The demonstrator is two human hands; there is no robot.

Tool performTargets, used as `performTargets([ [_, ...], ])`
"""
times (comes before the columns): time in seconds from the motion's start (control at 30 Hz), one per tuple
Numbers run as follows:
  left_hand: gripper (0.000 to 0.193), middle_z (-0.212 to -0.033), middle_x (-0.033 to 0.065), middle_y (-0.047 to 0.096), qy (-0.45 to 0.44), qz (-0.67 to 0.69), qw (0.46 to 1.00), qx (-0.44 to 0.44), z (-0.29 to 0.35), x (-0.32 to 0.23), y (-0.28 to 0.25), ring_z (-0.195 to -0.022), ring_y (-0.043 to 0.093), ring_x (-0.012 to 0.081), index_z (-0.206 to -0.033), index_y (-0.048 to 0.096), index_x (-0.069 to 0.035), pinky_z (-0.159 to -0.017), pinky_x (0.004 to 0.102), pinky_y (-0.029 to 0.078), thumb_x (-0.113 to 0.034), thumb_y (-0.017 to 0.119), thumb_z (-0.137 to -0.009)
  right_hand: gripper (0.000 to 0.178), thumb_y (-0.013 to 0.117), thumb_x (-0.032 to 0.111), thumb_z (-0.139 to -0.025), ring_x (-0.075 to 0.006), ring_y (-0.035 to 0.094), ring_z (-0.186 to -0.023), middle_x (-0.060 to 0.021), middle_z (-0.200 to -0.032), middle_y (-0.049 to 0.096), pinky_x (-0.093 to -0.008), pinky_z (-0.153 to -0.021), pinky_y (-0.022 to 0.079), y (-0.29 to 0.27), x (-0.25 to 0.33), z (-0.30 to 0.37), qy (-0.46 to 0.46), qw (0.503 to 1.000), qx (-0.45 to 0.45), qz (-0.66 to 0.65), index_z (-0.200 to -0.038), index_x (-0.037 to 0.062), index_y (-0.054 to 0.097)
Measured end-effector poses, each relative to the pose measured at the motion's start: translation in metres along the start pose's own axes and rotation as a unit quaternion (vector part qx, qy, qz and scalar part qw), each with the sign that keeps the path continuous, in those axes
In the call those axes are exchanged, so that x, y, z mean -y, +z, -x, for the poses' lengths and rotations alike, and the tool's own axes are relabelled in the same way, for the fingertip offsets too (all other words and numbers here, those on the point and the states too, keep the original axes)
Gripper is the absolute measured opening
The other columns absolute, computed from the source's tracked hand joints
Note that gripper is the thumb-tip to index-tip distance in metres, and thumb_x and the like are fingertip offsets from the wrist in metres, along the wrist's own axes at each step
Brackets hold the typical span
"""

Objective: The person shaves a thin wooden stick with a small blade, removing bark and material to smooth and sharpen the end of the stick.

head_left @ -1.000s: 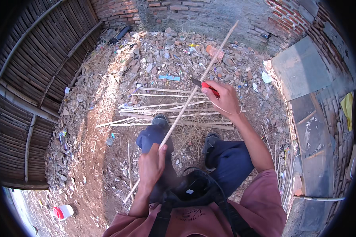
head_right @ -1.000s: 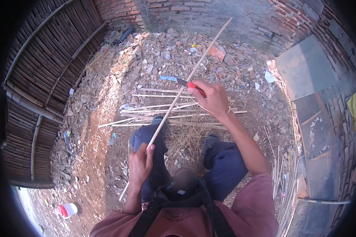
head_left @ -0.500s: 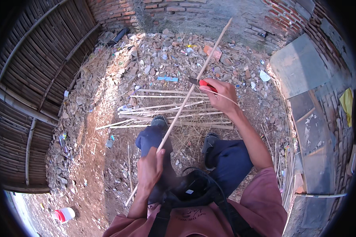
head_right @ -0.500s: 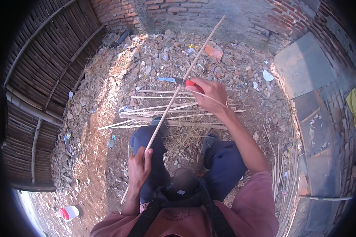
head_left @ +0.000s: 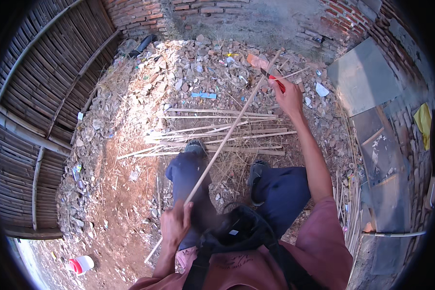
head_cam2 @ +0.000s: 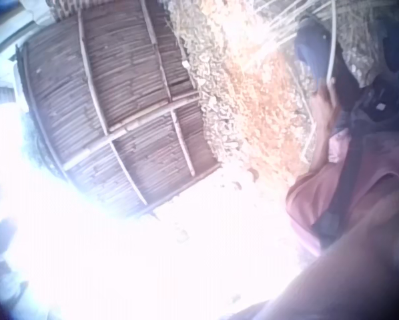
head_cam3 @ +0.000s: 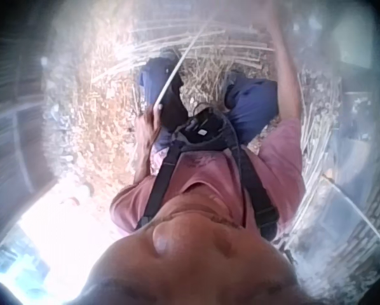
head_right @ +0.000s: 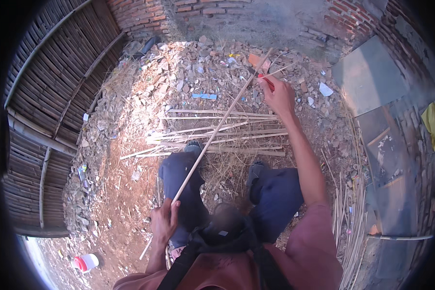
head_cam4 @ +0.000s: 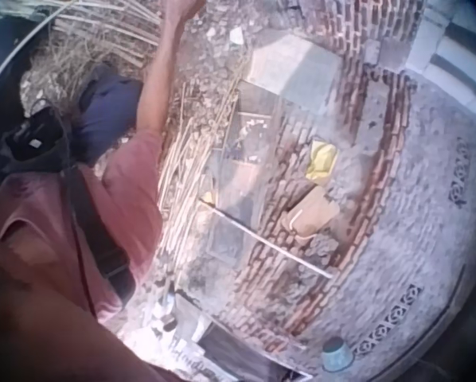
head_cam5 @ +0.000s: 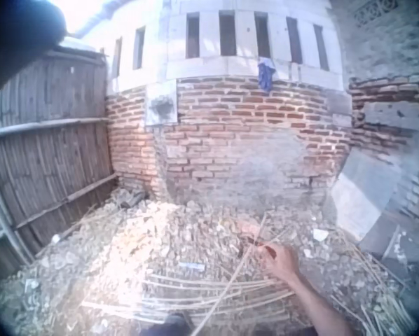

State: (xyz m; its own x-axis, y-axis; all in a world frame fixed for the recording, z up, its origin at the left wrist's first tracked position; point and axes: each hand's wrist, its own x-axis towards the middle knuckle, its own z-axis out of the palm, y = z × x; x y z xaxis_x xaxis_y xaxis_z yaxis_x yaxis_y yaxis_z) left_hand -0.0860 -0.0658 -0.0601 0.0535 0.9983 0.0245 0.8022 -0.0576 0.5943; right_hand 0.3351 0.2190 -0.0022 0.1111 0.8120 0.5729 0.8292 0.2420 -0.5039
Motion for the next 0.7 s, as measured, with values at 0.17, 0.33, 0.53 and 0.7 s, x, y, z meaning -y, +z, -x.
performTargets([
  [0.17, 0.031, -0.055, 0.0219, 0.06, 0.002, -0.005, 1.0, 0.005, 0.018, 0.01, -0.008, -0.049, 0.064, 0.0439, -0.099, 0.064, -0.007, -0.048, 0.0549, 0.048, -0.034, 0.06, -0.111, 0.033, 0.068, 0.046, -0.104, -0.0316, 0.078, -0.081, -0.0102, -0.088, 0.08, -0.0428, -0.072, 0.058, 0.002, -0.002, -0.001, 0.036, 0.998, 0.035, 0.04, -0.118, 0.02, 0.082],
  [0.33, 0.032, -0.054, 0.0204, 0.058, -0.01, -0.021, 1.0, 0.002, 0.026, 0.018, -0.015, -0.049, 0.063, 0.0431, -0.096, 0.064, -0.007, -0.048, 0.0541, 0.048, -0.035, 0.06, -0.111, 0.038, 0.063, 0.049, -0.106, -0.0331, 0.077, -0.079, -0.0125, -0.092, 0.08, -0.0447, -0.071, 0.057, 0.016, -0.031, -0.015, 0.065, 0.997, -0.018, 0.045, -0.121, 0.0185, 0.08],
  [0.53, 0.037, -0.054, 0.0171, 0.056, -0.066, -0.008, 0.998, -0.009, 0.05, 0.052, -0.031, -0.051, 0.064, 0.0401, -0.085, 0.06, -0.006, -0.054, 0.0507, 0.047, -0.034, 0.065, -0.109, 0.054, 0.06, 0.058, -0.109, -0.0102, 0.051, -0.052, 0.0015, -0.079, 0.068, -0.0323, -0.052, 0.042, -0.027, -0.164, -0.011, 0.324, 0.912, 0.015, -0.25, -0.11, 0.0068, 0.078],
  [0.7, 0.038, -0.056, 0.0153, 0.053, -0.066, 0.019, 0.996, -0.057, 0.027, 0.054, -0.035, -0.048, 0.057, 0.0362, -0.083, 0.057, -0.005, -0.052, 0.0461, 0.043, -0.032, 0.068, -0.108, 0.054, 0.061, 0.06, -0.108, -0.0022, 0.037, -0.049, 0.0057, -0.071, 0.057, -0.0252, -0.044, 0.026, -0.01, -0.129, 0.019, 0.268, 0.858, 0.436, -0.044, -0.114, 0.0085, 0.075],
])
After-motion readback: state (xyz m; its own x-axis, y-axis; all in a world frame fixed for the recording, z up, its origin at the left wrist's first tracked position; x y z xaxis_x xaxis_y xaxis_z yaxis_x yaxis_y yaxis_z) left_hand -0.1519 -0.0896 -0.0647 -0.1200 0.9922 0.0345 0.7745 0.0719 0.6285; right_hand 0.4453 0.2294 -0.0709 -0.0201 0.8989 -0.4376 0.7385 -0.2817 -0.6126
